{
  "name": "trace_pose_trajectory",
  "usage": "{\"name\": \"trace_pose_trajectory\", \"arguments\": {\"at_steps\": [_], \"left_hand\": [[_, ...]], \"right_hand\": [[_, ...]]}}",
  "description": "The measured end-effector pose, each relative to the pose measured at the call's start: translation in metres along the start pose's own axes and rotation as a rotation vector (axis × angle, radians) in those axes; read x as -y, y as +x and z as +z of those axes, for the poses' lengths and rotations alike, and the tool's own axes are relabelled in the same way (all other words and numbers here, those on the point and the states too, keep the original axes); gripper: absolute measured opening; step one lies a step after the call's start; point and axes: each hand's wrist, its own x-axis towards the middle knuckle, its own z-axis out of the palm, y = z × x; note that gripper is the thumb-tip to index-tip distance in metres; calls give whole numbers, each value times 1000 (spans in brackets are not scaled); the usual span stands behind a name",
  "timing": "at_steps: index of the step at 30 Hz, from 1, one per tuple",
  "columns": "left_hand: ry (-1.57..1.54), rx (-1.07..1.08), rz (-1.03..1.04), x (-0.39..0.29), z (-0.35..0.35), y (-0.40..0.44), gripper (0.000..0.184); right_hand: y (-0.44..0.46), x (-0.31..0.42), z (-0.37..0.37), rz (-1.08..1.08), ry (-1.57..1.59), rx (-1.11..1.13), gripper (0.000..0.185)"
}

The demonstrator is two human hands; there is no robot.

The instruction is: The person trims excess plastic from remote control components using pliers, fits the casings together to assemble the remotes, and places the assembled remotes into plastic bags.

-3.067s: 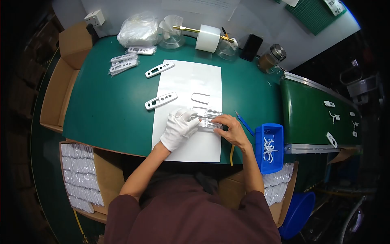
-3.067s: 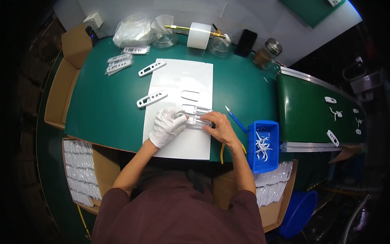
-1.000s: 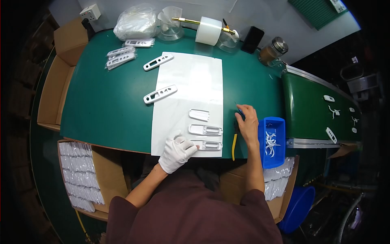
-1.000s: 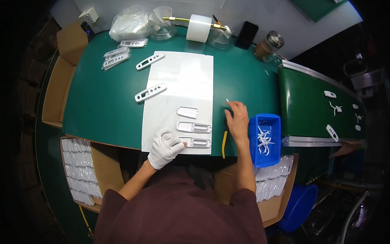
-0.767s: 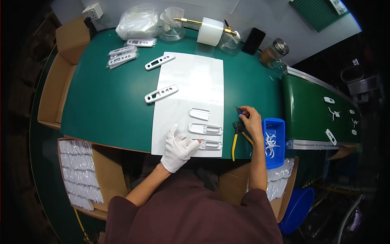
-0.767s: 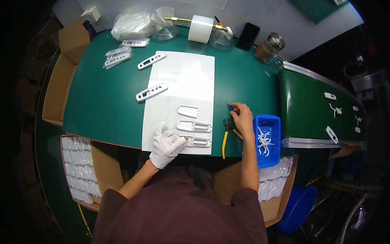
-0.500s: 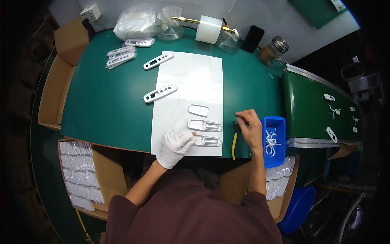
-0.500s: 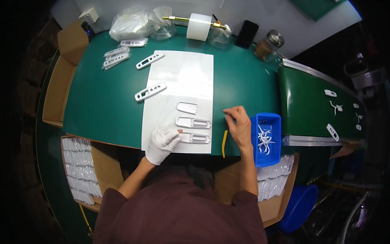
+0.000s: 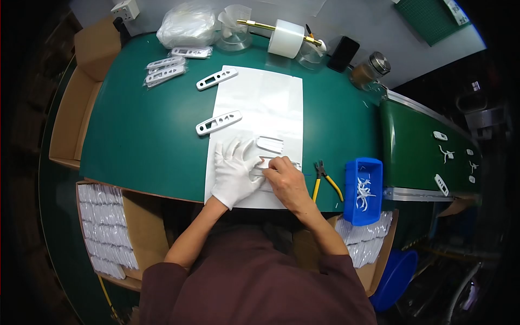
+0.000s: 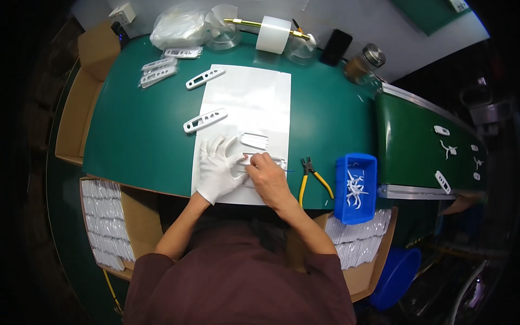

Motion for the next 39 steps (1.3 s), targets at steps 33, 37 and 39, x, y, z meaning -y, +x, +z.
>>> {"name": "trace_pose_trajectory", "arguments": {"at_steps": [33,37,39], "left_hand": [[-40,-49,-13,11,13,39,36],[-19,-24,-35,8,10,37,38],[-19,20,-61,6,6,38,41]], "right_hand": [[45,-25,8,-29,-46,-1,9],[44,-27,4,-32,-76,-1,10],[35,-37,-1,-8,-102,35,11]]}}
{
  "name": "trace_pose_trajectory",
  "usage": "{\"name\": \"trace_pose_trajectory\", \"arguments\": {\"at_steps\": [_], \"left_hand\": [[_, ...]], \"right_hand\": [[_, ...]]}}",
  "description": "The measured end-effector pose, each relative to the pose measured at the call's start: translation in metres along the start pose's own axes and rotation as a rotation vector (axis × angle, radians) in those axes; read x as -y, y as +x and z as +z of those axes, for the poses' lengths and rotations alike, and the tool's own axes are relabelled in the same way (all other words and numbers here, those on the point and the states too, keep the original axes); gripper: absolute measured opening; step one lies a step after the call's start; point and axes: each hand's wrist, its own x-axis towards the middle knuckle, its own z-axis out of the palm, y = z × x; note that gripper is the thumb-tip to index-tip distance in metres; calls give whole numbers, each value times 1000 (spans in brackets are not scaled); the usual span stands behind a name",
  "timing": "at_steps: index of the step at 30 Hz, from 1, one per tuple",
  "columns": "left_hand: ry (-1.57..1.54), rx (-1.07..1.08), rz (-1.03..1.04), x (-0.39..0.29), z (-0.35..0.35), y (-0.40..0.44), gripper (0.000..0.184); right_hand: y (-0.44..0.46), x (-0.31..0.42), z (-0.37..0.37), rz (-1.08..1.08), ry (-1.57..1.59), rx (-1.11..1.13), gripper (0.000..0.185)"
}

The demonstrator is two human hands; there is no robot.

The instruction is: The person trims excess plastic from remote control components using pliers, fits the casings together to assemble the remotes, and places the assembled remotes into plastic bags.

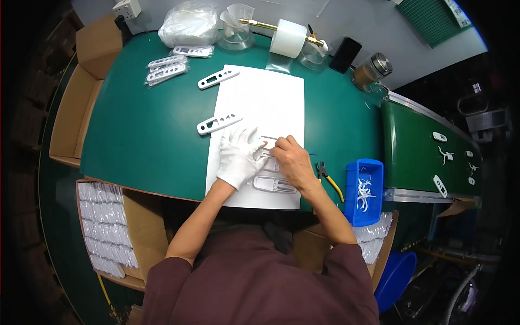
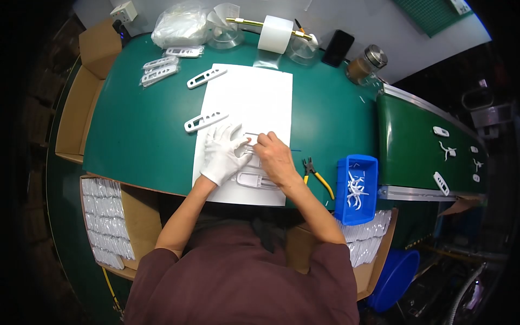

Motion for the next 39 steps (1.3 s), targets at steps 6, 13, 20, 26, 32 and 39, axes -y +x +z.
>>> {"name": "trace_pose_trajectory", "arguments": {"at_steps": [6,13,20,26,32,39], "left_hand": [[32,59,-15,-4,-8,-2,42],[-1,5,2,-4,-8,-4,40],[-125,-47,61,6,-8,-13,34],[-196,-105,199,8,-10,-26,17],[-176,-121,210,7,-10,-28,13],[-138,-100,231,11,-4,-29,15]], "right_hand": [[-37,-36,-31,103,-109,40,10],[-68,-60,-57,212,-232,-124,10],[-79,5,-29,142,248,-63,21],[-84,35,-20,114,166,29,41],[-102,64,-19,304,350,174,40],[-111,76,-26,351,336,102,41]]}}
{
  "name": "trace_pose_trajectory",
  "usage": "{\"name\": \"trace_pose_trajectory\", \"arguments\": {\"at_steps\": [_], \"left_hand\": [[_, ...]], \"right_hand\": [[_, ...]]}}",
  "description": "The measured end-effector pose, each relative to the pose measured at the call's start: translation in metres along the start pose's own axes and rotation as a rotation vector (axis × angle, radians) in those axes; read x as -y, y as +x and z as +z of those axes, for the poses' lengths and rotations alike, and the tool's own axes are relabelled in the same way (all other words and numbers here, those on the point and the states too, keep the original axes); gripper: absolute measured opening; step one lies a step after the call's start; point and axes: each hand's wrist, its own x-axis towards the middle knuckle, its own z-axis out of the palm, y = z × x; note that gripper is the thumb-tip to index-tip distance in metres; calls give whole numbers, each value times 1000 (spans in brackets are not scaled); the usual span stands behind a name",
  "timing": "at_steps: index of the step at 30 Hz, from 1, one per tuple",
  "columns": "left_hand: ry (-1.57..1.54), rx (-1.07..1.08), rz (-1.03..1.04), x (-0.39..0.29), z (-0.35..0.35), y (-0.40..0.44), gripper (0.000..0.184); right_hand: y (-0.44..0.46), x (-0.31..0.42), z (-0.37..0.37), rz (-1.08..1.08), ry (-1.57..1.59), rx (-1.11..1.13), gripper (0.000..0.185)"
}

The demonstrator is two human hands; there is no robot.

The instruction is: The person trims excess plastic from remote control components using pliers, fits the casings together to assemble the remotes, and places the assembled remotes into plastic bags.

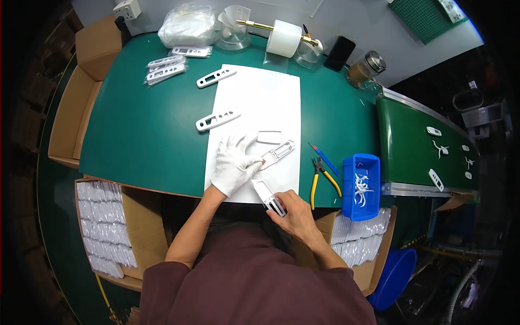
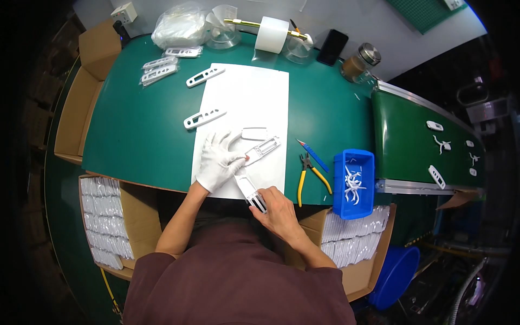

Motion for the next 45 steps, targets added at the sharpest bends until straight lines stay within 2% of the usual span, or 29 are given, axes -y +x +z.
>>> {"name": "trace_pose_trajectory", "arguments": {"at_steps": [4,6,7,9,13,16,18,19,21,22,23,25,27,28,30,31,32,35,36,38,40,45], "left_hand": [[12,1,-9,-2,0,-3,15],[14,20,-31,-4,-2,-3,13],[13,20,-32,-5,-3,-2,13],[18,24,-36,-6,-5,-2,12],[3,36,-18,-6,-7,-3,14],[-10,-44,28,-9,-11,-7,23],[-237,-50,-162,-19,-19,-15,35],[-237,-48,-162,-25,-20,-23,35],[-465,-80,-299,-38,-25,-38,39],[-634,262,-591,-50,-43,-35,44],[-633,263,-595,-54,-39,-42,44],[-1402,178,-603,-56,-26,-58,51],[-1398,217,-574,-51,-21,-62,53],[-1435,185,-633,-49,-19,-62,51],[-1442,144,-749,-47,-21,-57,47],[-1444,146,-749,-45,-21,-56,47],[-1470,116,-744,-43,-22,-57,47],[-1489,76,-735,-42,-23,-56,53],[-1481,68,-699,-40,-21,-56,57],[-1471,56,-665,-40,-22,-56,62],[-1507,52,-774,-42,-27,-53,72],[-1509,65,-777,-38,-28,-52,75]], "right_hand": [[-7,7,-4,37,40,-9,39],[-10,16,-11,143,83,103,36],[-12,21,-14,179,222,189,35],[-20,27,-9,135,305,266,35],[-21,26,-11,170,337,227,36],[-14,19,-15,120,377,66,39],[-10,16,-15,112,403,5,39],[-9,12,-12,136,450,-62,41],[-6,8,-7,161,500,-128,43],[-4,8,-4,188,540,-126,43],[-3,9,-1,214,580,-124,44],[3,15,0,107,505,-42,44],[9,21,4,135,582,2,39],[14,17,3,136,582,0,39],[28,0,-2,-8,455,-8,32],[36,-10,-2,-66,325,-115,26],[47,-17,-5,-131,166,-206,27],[74,-37,-11,-207,-155,-292,34],[77,-41,-11,-210,-153,-293,34],[81,-45,-11,-267,-383,-210,38],[78,-44,-10,-258,-356,-184,36],[62,-35,-9,-135,-138,-120,31]]}}
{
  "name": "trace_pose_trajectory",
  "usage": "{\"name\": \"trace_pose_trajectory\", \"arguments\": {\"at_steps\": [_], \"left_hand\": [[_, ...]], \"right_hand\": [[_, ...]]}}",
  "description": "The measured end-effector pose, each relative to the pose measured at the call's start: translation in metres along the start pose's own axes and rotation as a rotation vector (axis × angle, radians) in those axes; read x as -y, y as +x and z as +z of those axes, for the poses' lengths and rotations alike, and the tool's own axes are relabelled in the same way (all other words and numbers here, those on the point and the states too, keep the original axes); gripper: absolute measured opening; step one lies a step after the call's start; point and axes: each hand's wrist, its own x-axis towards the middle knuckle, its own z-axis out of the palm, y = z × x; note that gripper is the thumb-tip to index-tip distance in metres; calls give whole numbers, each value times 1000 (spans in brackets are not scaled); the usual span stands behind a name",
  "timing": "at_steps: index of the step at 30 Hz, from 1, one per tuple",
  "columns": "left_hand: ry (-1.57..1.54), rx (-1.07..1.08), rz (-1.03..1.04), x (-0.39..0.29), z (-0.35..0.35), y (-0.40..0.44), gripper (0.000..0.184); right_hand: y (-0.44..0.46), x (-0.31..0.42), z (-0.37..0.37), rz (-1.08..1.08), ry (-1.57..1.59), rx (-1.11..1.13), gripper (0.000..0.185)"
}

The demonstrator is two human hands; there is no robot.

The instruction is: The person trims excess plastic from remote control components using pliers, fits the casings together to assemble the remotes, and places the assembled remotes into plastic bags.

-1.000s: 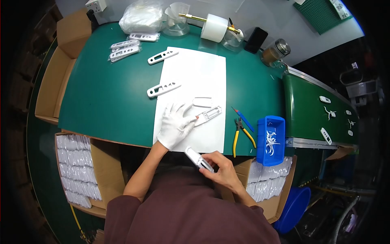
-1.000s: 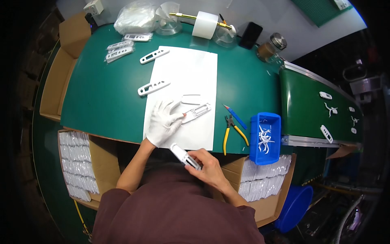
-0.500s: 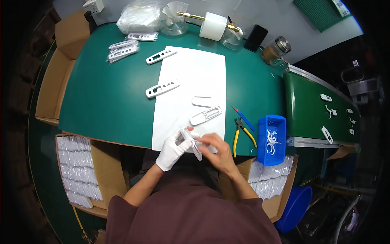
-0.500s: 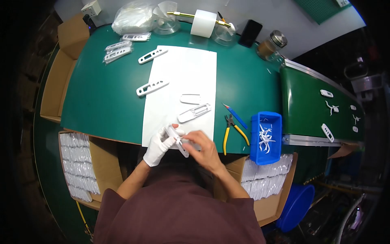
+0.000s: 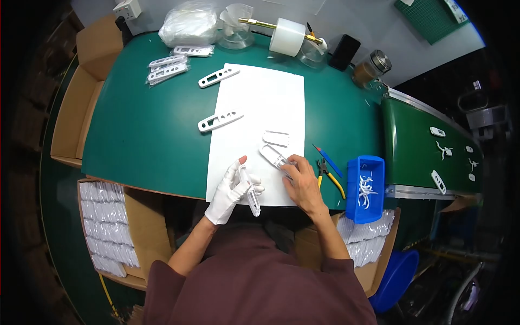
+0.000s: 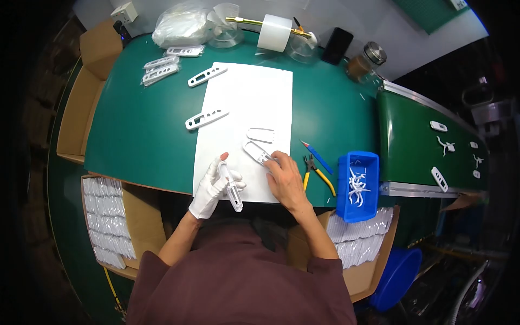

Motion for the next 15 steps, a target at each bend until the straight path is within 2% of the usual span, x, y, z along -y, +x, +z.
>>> {"name": "trace_pose_trajectory", "arguments": {"at_steps": [3,6,8,11,15], "left_hand": [[6,2,6,-1,2,0,75],[6,-3,4,1,-1,0,71],[6,-14,4,-1,-5,-1,69],[-30,-97,39,-7,-14,-2,55],[28,-43,2,-31,-20,3,56]], "right_hand": [[-2,-5,3,47,83,-28,28],[2,-11,5,-53,75,-41,27],[3,-6,2,-43,115,24,24],[-1,7,-5,-44,137,92,25],[-13,19,0,-55,194,137,27]]}}
